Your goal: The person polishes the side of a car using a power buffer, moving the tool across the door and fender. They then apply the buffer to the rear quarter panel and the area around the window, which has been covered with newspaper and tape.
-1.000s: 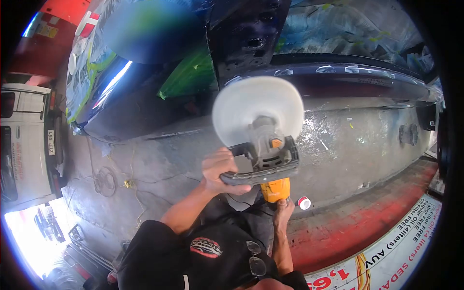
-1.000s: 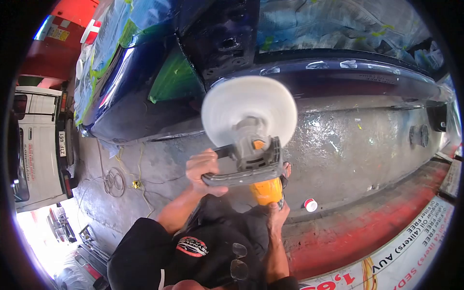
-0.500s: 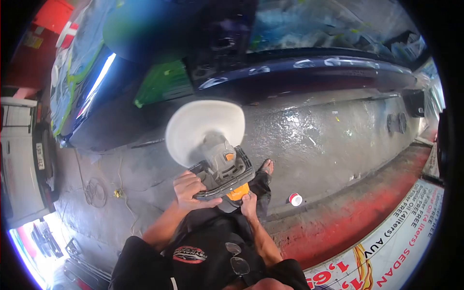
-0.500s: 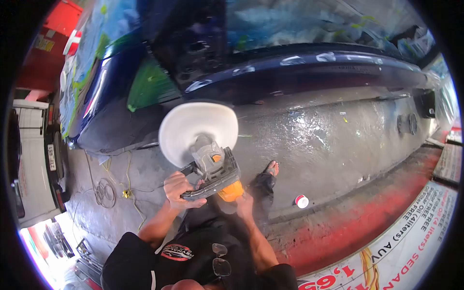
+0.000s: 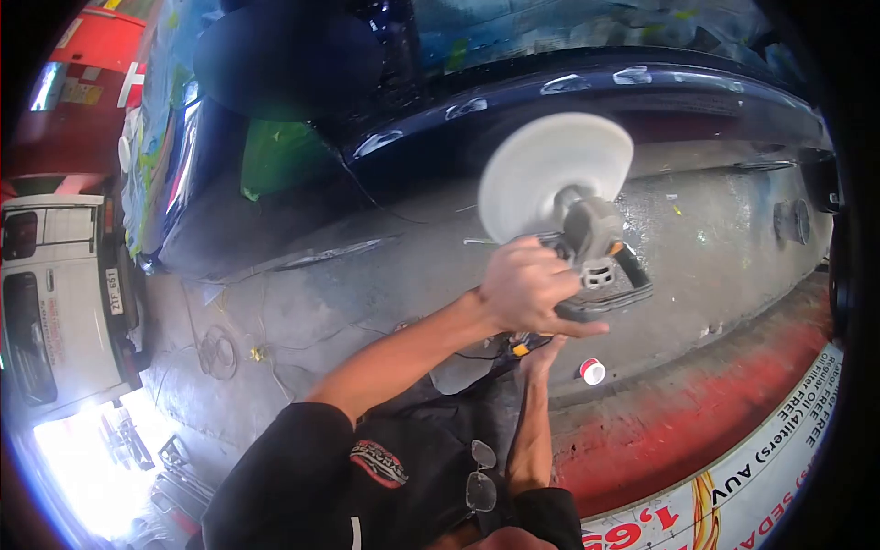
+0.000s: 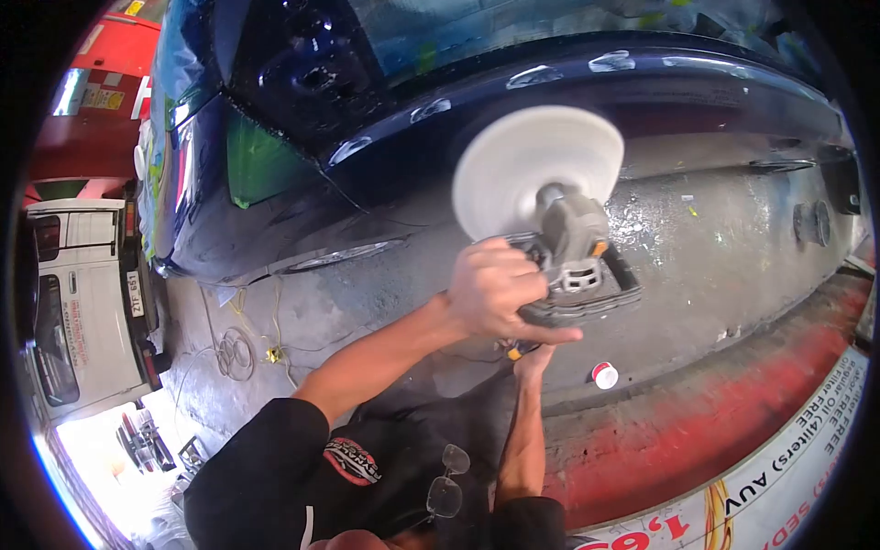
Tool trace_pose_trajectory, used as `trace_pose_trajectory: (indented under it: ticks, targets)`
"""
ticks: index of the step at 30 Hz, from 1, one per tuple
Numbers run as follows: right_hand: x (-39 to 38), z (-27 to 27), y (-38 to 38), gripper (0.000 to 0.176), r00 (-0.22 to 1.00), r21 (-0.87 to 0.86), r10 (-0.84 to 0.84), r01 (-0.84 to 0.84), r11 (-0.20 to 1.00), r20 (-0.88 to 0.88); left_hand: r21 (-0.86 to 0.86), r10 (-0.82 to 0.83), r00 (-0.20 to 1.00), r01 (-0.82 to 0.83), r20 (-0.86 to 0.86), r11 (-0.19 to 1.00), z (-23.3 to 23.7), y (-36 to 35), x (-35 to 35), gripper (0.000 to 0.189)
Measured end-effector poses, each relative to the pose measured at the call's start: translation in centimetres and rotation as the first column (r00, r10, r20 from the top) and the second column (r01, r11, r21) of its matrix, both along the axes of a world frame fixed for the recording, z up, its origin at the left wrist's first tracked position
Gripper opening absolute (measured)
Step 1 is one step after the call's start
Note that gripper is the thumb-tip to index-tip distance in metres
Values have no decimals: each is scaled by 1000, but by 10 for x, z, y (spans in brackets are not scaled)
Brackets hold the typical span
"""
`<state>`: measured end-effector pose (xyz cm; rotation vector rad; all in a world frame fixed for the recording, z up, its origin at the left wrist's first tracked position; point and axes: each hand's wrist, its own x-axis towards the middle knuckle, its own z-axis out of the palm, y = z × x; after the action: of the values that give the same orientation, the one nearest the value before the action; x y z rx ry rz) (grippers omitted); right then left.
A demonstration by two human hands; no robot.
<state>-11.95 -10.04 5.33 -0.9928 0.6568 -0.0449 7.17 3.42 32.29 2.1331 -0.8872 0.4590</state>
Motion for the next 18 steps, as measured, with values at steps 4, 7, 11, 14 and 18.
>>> trace_pose_trajectory:
  ticks: [4,7,11,14,18]
  targets:
    - [-12,-19,6,83,988,-152,106,-88,984,108,-55,34,998,-31,57,998,3,23,-9,58]
    - [-70,-99,53,71,990,-242,106,-82,967,88,-48,100,993,-97,58,994,-1,78,-43,54]
    - [-52,7,137,70,945,-199,298,-269,942,133,62,168,985,-171,47,983,-1,164,-93,52]
    - [-69,-10,192,77,914,-16,394,-395,919,96,150,228,974,-226,7,962,-4,224,-133,50]
    - [-79,-11,206,86,884,3,452,-456,890,121,198,260,965,-257,7,946,2,240,-144,54]
